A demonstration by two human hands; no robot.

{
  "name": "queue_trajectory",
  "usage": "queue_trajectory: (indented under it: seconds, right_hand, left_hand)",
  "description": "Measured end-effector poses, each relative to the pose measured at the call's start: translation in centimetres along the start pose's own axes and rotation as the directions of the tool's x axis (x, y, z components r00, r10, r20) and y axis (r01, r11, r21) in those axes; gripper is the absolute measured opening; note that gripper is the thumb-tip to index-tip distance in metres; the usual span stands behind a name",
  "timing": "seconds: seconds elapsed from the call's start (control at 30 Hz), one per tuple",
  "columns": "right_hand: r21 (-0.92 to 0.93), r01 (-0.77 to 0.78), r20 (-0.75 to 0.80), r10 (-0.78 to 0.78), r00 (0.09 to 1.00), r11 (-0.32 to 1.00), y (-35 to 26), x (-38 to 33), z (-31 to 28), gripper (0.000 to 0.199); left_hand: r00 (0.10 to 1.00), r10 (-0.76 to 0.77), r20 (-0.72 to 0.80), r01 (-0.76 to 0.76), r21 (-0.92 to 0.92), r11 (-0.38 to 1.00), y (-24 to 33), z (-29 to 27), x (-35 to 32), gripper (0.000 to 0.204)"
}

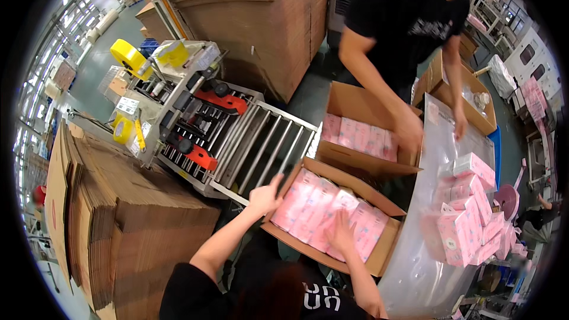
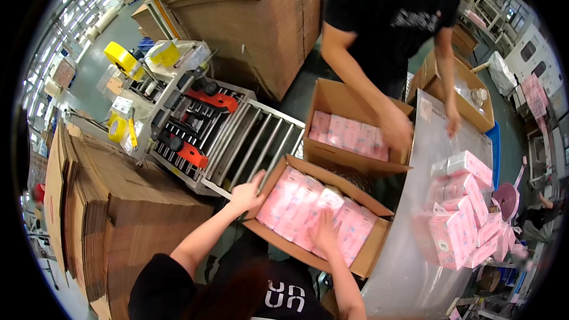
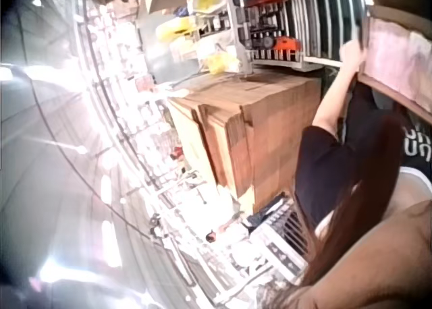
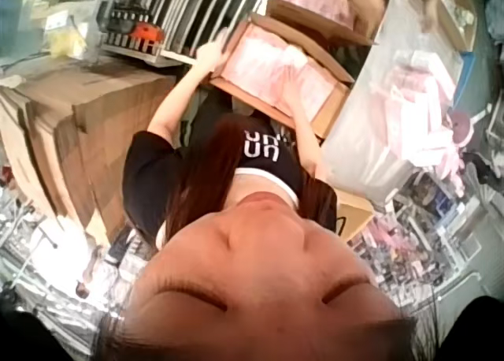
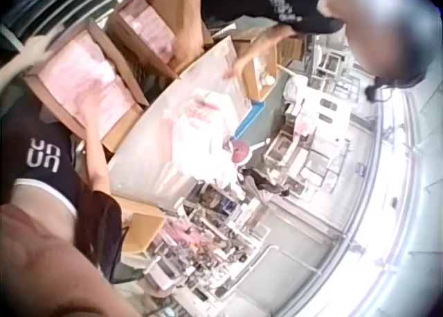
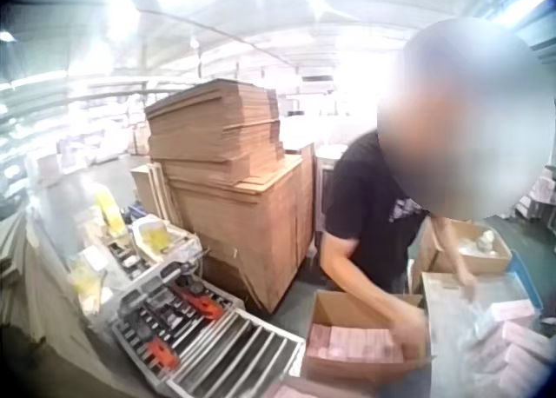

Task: The person picks up flat cardboard sheets from a stack, folds them into boxes, fills the boxes with packages of tissues, and places the boxes onto a conveyor belt station.

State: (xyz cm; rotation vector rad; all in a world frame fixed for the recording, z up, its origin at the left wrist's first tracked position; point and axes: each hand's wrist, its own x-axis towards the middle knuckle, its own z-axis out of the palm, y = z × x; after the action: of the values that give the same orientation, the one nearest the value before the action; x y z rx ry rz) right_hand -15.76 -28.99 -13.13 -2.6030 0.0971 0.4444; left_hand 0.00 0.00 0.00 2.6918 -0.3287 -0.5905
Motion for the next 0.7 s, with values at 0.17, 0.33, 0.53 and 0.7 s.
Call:
queue_trajectory:
  seconds: [0.17,0.33,0.53,0.7]
  right_hand:
    - [0.270,-0.330,0.226,0.273,0.935,0.905,-4.4,10.0,-7.5,0.071]
    - [0.342,0.111,-0.302,-0.002,0.953,0.933,-12.5,6.6,-9.0,0.075]
    - [0.492,-0.459,-0.199,0.609,0.768,0.740,-7.9,0.7,-2.0,0.063]
    - [0.422,0.220,-0.328,-0.078,0.941,0.880,-28.7,7.2,-1.8,0.073]
  left_hand:
    - [0.936,0.296,0.192,-0.255,-0.212,0.944,-3.5,-2.1,9.0,0.076]
    - [0.918,0.334,0.213,-0.317,-0.112,0.942,-9.0,-10.1,11.5,0.079]
    - [0.945,0.172,0.278,-0.203,0.087,0.975,-20.7,-14.5,17.1,0.085]
    - [0.784,0.164,0.598,-0.164,-0.055,0.985,-27.4,-5.6,19.6,0.108]
